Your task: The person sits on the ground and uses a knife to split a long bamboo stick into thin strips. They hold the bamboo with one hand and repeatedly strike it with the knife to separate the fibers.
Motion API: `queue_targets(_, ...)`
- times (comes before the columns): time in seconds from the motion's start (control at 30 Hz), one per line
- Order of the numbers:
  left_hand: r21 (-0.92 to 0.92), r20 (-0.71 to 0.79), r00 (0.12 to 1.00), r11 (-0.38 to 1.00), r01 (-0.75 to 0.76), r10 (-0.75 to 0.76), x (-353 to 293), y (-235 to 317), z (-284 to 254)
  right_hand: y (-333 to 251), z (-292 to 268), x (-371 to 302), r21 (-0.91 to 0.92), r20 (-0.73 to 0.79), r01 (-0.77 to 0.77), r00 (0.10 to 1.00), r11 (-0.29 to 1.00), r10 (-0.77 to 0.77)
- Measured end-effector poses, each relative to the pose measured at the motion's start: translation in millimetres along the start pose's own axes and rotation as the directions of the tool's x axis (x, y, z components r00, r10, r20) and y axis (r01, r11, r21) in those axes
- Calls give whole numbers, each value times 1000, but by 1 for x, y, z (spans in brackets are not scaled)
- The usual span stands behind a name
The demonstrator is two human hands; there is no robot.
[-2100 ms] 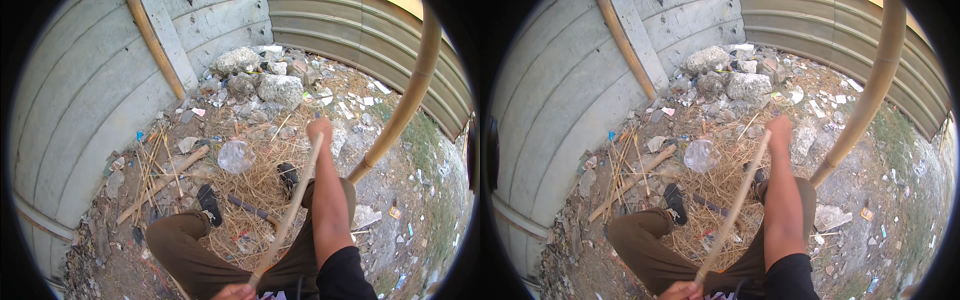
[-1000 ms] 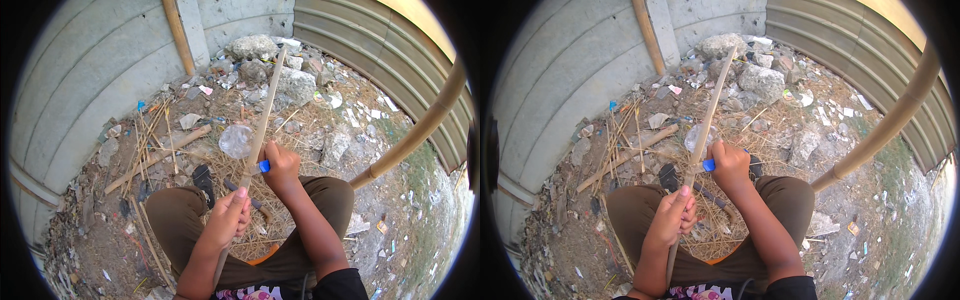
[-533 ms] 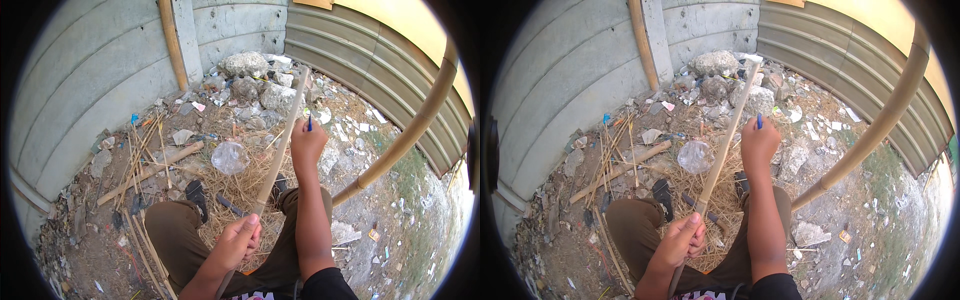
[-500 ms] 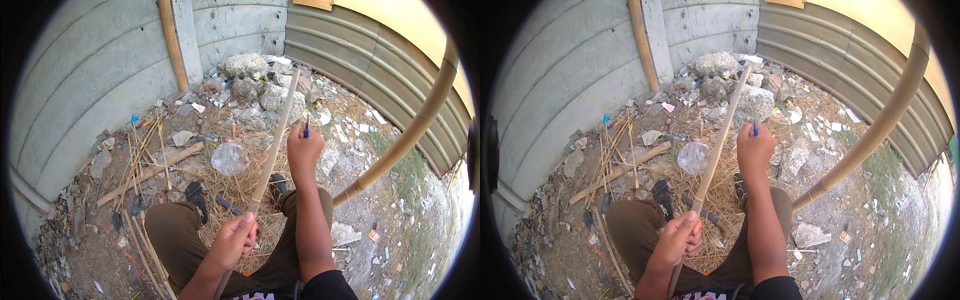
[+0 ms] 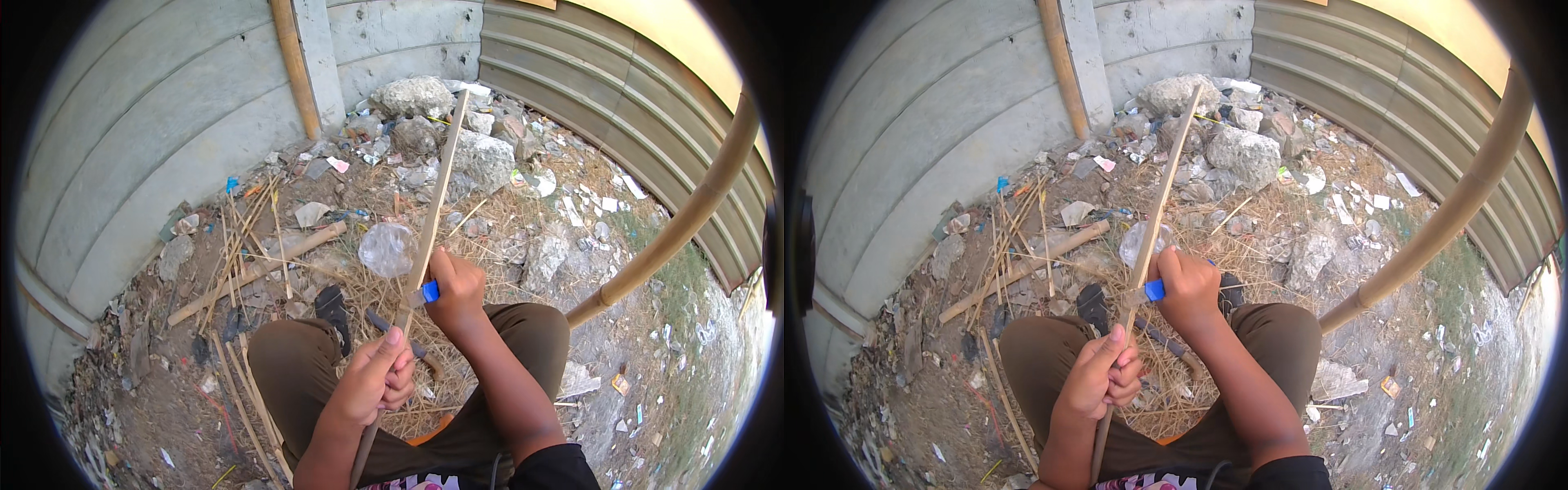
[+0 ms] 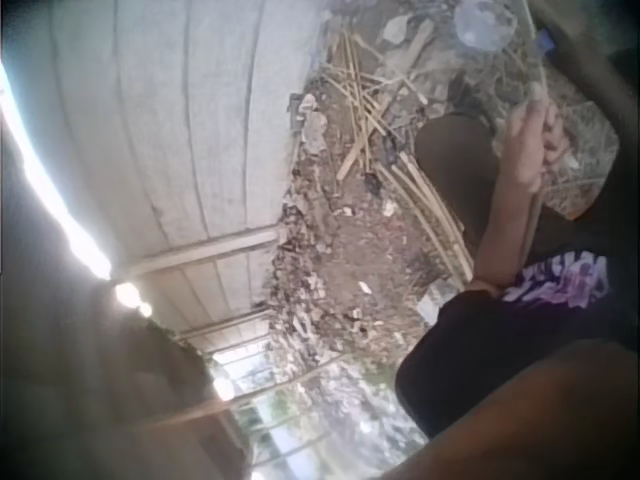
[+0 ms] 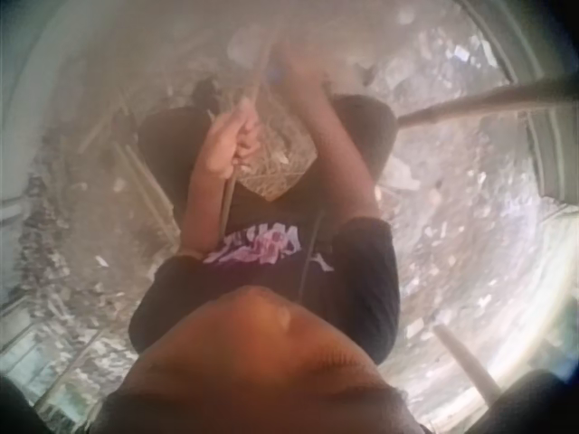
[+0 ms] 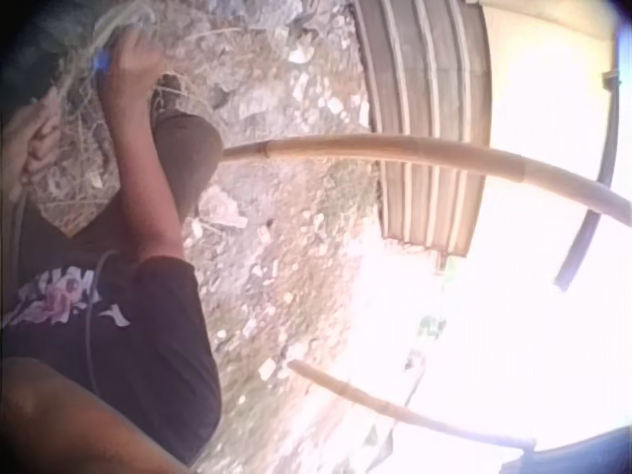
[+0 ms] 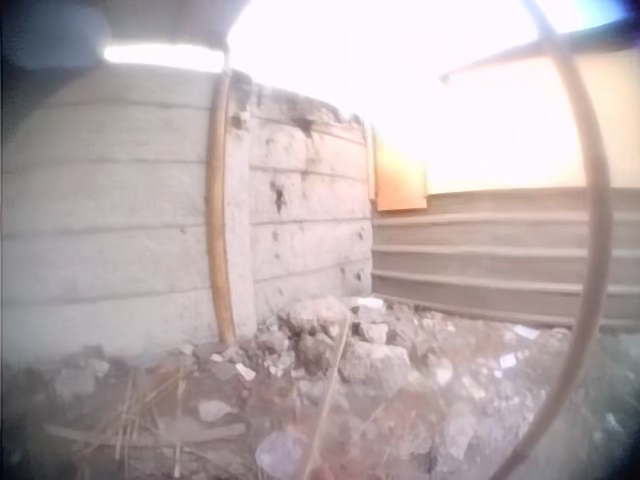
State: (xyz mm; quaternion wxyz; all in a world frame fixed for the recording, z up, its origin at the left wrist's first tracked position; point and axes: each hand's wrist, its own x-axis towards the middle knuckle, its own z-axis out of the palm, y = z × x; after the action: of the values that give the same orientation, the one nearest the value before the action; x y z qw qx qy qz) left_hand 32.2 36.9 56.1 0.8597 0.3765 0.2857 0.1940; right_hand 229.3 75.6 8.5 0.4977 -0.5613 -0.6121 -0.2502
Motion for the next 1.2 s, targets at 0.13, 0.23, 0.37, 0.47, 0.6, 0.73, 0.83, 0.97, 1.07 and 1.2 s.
queue_targets(0.13,-26,-11,1000,1000,14,-14,0,2,2,4,-1,10,-37,-3,5,1000,999,-5)
queue_targets(0.23,-20,-23,1000,1000,-8,8,-2,3,6,8,0,23,-80,-68,57,996,995,-62)
queue_targets(0.37,-16,-29,999,999,-27,27,-5,2,12,17,2,34,-178,-112,22,993,984,-43)
queue_targets(0.47,12,9,1000,1000,6,-6,-7,-6,20,44,-9,55,-111,-218,-284,942,952,255)
queue_targets(0.6,-21,46,998,999,32,-30,-6,-5,11,32,-7,49,-97,-149,-298,948,950,282)
queue_targets(0.73,-29,53,998,999,30,-28,-5,-3,4,19,0,27,66,131,-434,897,899,423)
queue_targets(0.83,-10,42,999,999,33,-32,-8,-5,3,19,-9,33,-120,-61,-267,963,956,261)
queue_targets(0.97,55,74,997,998,26,-30,-5,-14,17,69,-20,54,-356,-199,-236,965,904,174)
queue_targets(1.07,83,56,991,989,119,-124,-6,-35,11,115,-28,88,-442,-287,-693,710,569,643)
queue_targets(1.2,123,199,960,976,177,-199,-1,-48,28,196,-101,114,-269,-513,-815,572,514,639)
